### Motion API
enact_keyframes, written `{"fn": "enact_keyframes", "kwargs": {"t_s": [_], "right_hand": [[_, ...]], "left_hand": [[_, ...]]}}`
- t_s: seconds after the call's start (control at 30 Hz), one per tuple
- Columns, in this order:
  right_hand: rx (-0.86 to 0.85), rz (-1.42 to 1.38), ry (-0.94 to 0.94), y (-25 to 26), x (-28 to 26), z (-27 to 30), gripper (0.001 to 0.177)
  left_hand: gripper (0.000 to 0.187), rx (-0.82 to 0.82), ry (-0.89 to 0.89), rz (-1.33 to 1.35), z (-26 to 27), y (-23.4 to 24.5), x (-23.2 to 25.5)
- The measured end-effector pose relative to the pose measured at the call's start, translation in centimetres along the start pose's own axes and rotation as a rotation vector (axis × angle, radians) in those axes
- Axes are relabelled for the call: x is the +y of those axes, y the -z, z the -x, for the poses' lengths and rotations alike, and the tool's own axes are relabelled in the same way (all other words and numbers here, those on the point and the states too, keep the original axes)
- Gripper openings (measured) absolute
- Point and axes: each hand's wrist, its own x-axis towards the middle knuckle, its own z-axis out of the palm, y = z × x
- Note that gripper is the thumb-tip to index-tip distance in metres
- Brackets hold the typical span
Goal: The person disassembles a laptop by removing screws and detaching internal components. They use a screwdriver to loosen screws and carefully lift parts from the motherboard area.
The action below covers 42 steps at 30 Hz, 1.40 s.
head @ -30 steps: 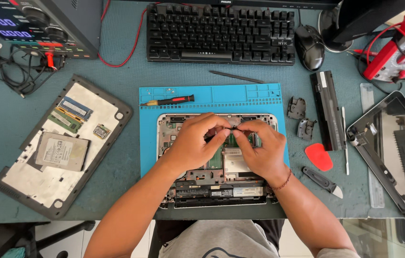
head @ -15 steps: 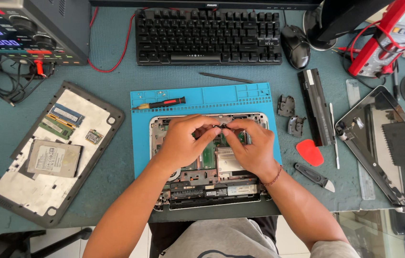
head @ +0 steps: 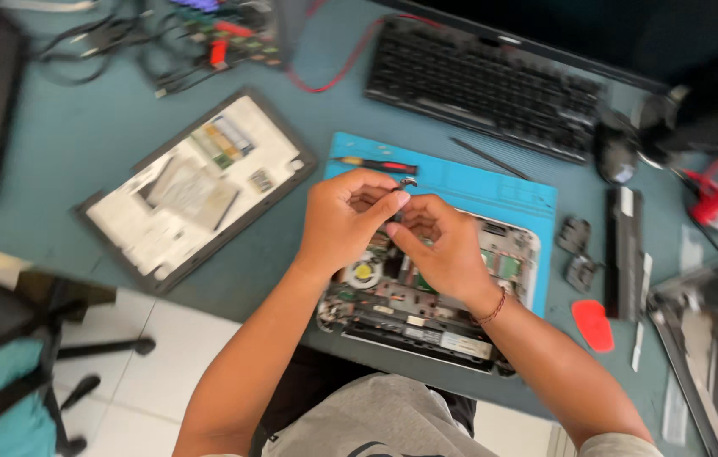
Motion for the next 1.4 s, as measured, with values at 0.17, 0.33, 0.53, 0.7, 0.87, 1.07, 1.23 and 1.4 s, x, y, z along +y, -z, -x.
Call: {"fn": "enact_keyframes", "kwargs": {"t_s": [0.17, 0.33, 0.53, 0.7, 0.87, 1.07, 1.23, 1.4], "right_hand": [[-0.269, 0.116, 0.074, -5.5, -1.8, -2.3, 0.022], [-0.49, 0.253, 0.202, -10.5, -2.6, -3.8, 0.023], [-0.644, 0.222, 0.244, -15.9, -3.1, -4.4, 0.022], [-0.674, 0.263, 0.278, -19.0, -1.6, -5.8, 0.031], [-0.611, 0.337, 0.417, -22.1, -0.6, -7.8, 0.028], [-0.504, 0.458, 0.551, -24.8, 0.5, -10.7, 0.023], [-0.491, 0.54, 0.454, -26.6, 1.7, -11.8, 0.029], [-0.438, 0.548, 0.381, -27.9, 2.4, -10.4, 0.013]], "left_hand": [[0.028, 0.313, 0.065, 0.045, 4.5, 6.7, 0.6], [0.029, 0.477, 0.077, 0.031, 7.9, 12.0, -0.4], [0.031, 0.585, 0.114, -0.015, 10.5, 15.3, 0.2], [0.025, 0.666, 0.143, -0.012, 10.3, 17.6, 0.6], [0.03, 0.703, 0.186, 0.006, 7.6, 20.7, -0.9], [0.041, 0.742, 0.3, -0.117, 5.9, 22.0, 0.8], [0.04, 0.728, 0.308, -0.313, 7.3, 21.7, 2.2], [0.016, 0.85, 0.209, -0.341, 7.6, 22.3, 0.5]]}}
